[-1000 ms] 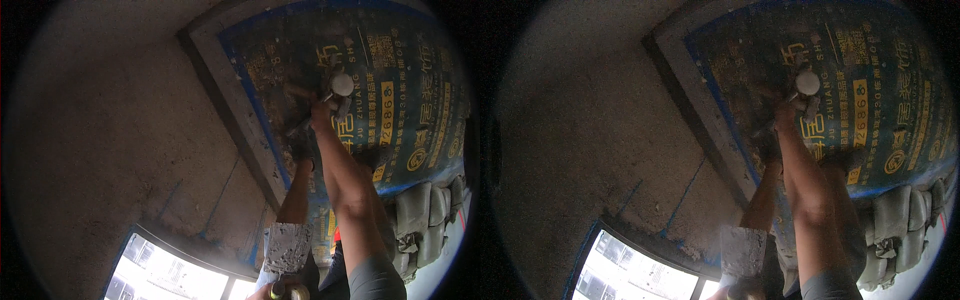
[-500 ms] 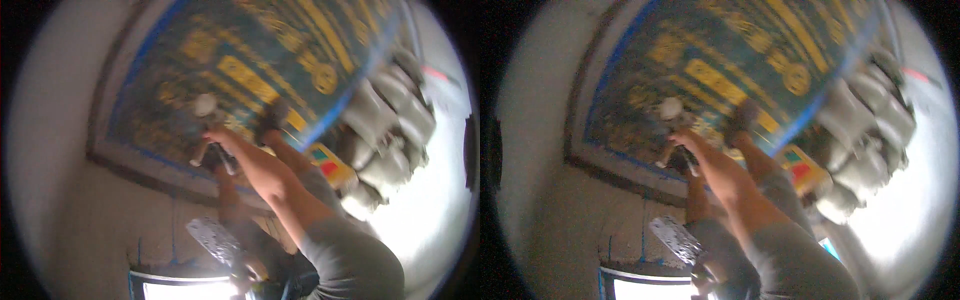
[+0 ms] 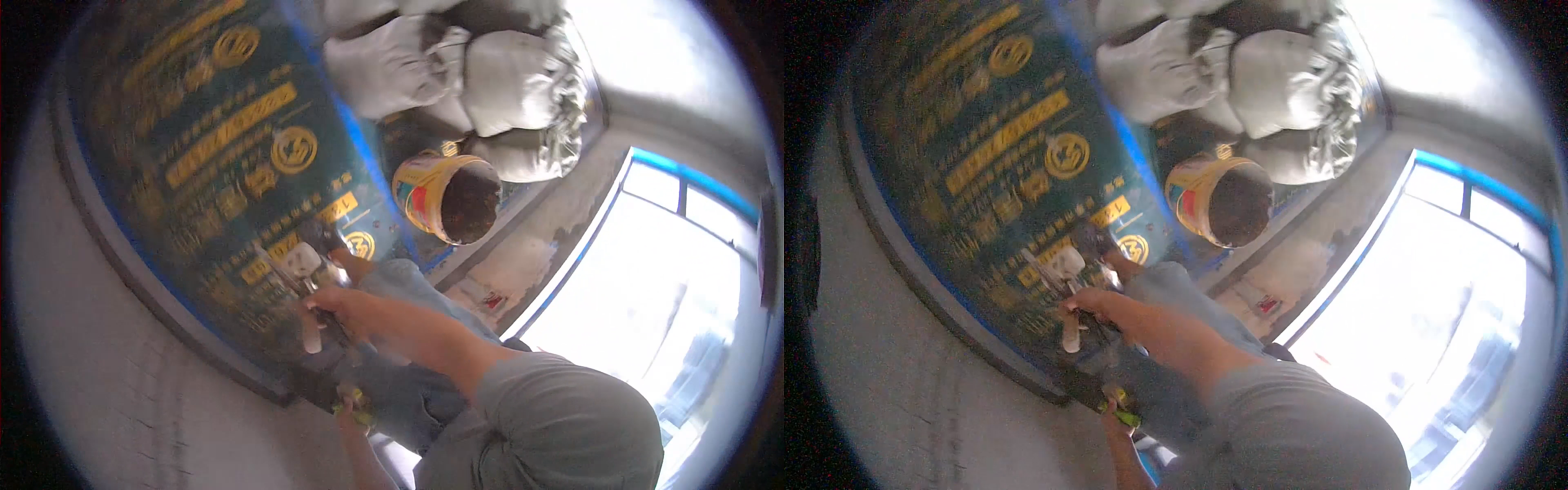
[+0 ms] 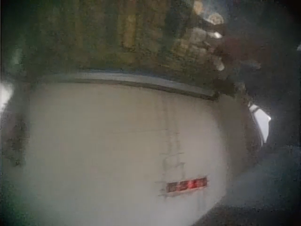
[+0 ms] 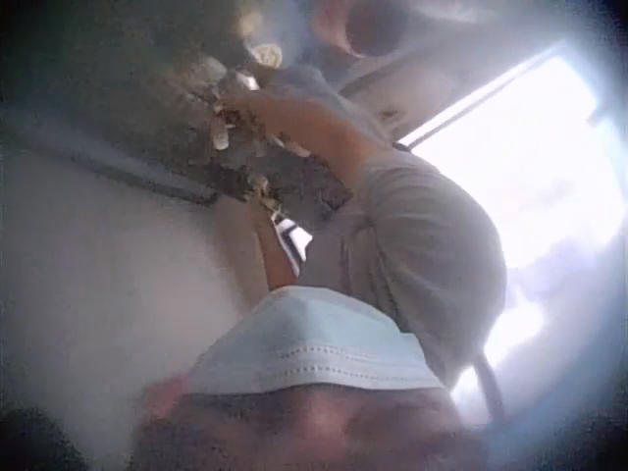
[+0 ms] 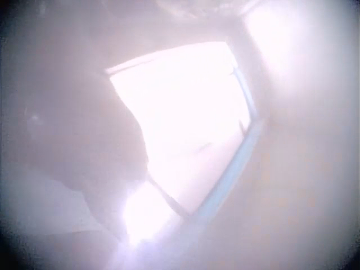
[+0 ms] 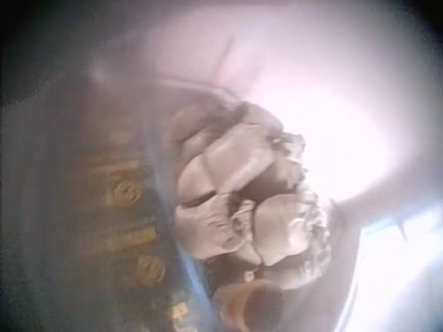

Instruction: The person applies mortar to the concrete wall surface above a window frame using a trowel. He scoops the mortar from a bucket and smooths it across the upper wall section while crouching on the floor.

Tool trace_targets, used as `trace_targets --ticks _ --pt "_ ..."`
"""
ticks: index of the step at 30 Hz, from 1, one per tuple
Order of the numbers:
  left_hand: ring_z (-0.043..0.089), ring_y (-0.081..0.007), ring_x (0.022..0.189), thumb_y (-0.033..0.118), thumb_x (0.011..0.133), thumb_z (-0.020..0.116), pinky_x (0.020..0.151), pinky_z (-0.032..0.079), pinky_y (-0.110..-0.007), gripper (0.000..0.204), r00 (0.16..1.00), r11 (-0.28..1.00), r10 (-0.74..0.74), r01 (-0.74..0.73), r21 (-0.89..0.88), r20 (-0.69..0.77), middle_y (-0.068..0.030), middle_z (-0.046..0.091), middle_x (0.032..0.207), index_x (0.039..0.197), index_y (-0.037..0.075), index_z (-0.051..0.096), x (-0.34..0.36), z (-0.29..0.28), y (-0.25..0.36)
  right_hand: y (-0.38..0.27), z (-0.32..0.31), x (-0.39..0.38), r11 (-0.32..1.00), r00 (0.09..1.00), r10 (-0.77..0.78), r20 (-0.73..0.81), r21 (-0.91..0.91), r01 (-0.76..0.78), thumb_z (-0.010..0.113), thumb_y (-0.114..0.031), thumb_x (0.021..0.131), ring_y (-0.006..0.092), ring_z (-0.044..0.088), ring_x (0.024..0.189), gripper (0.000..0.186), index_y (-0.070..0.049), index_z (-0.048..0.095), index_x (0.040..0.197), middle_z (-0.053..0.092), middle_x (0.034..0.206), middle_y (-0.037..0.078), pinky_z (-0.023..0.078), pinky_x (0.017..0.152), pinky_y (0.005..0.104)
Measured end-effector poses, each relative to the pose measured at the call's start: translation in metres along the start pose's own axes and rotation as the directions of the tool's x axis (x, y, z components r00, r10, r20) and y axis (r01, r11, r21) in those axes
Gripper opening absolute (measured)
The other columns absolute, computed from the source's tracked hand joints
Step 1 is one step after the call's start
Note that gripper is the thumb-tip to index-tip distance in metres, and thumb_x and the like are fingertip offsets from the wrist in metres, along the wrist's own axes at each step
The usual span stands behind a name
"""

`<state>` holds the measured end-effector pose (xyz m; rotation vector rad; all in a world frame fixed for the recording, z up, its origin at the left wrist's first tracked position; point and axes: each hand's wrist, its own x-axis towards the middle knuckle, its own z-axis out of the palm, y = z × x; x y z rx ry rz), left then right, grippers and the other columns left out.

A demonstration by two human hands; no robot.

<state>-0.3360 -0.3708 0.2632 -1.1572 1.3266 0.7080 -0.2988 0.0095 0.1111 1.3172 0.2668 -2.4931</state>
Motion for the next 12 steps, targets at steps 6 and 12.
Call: trace_targets --ticks 6,12 --pt "0.064 -0.0274 0.099 0.034 0.099 0.07 0.084 0.053 -0.048 0.047 0.96 0.907 0.279 -0.275 0.318 0.033 -0.0086 0.065 0.11 0.132 0.004 0.058 -0.149 0.072 0.185 -0.129 0.023 -0.121 0.983 0.961 -0.037 -0.275 -0.183 -0.014 0.079 -0.03 0.08 0.0195 0.067 0.083 0.027 -0.006 0.079 0.093 0.073 0.088 0.008 0.053 0.075 0.0361" --pt "0.061 -0.0182 0.075 0.023 0.096 0.075 0.067 0.049 -0.034 0.027 0.717 0.616 0.168 -0.612 0.496 0.676 -0.0046 0.064 0.085 0.11 0.002 0.066 -0.249 0.119 0.338 -0.15 -0.042 -0.098 0.57 0.769 -0.623 -0.141 -0.755 0.323 0.072 -0.051 0.083 0.0293 0.068 0.111 0.053 -0.008 0.077 0.112 0.074 0.116 0.015 0.053 0.096 0.0471"
